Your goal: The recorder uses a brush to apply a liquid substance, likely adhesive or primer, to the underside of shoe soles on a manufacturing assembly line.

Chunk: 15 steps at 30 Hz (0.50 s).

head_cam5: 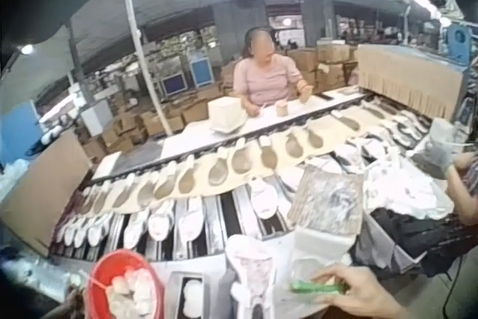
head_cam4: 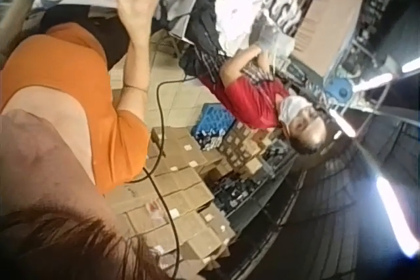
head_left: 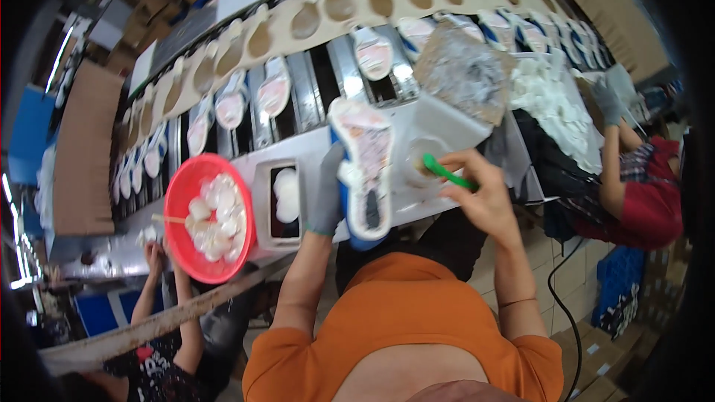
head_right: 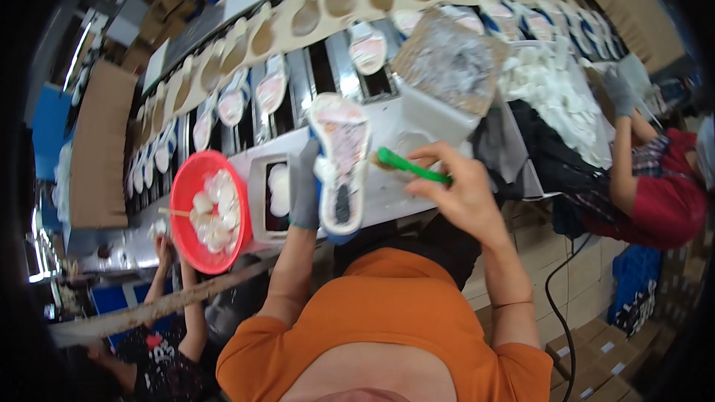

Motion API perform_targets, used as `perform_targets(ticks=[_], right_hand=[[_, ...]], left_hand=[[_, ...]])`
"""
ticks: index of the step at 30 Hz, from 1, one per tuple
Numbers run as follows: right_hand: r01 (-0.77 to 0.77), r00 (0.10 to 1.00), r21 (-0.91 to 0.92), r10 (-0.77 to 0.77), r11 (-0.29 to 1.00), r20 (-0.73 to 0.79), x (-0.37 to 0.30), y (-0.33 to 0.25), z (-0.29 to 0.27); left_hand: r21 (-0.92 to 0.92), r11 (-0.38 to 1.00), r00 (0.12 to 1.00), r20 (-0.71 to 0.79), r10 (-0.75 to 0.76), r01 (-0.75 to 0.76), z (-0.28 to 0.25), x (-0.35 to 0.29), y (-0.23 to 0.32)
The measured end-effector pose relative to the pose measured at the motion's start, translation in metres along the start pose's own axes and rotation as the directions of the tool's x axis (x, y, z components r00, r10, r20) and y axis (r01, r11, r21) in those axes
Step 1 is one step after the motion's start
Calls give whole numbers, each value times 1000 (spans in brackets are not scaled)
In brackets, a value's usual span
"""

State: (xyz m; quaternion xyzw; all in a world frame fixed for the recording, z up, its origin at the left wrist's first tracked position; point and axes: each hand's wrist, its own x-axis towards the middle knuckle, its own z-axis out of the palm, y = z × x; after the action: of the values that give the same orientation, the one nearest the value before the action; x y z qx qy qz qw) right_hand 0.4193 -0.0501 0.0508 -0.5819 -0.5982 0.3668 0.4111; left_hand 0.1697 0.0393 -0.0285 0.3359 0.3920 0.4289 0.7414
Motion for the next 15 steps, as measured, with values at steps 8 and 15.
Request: perform_targets(ticks=[8, 15], right_hand=[[238, 960, -16, -232, 971, 158, 11, -9, 7], [339, 847, -28, -292, 940, 445, 11, -24, -8]], left_hand=[[-94, 996, 999, 38, -6, 10, 15, 12, -5], [-101, 995, 997, 74, 10, -2, 14, 6, -7]])
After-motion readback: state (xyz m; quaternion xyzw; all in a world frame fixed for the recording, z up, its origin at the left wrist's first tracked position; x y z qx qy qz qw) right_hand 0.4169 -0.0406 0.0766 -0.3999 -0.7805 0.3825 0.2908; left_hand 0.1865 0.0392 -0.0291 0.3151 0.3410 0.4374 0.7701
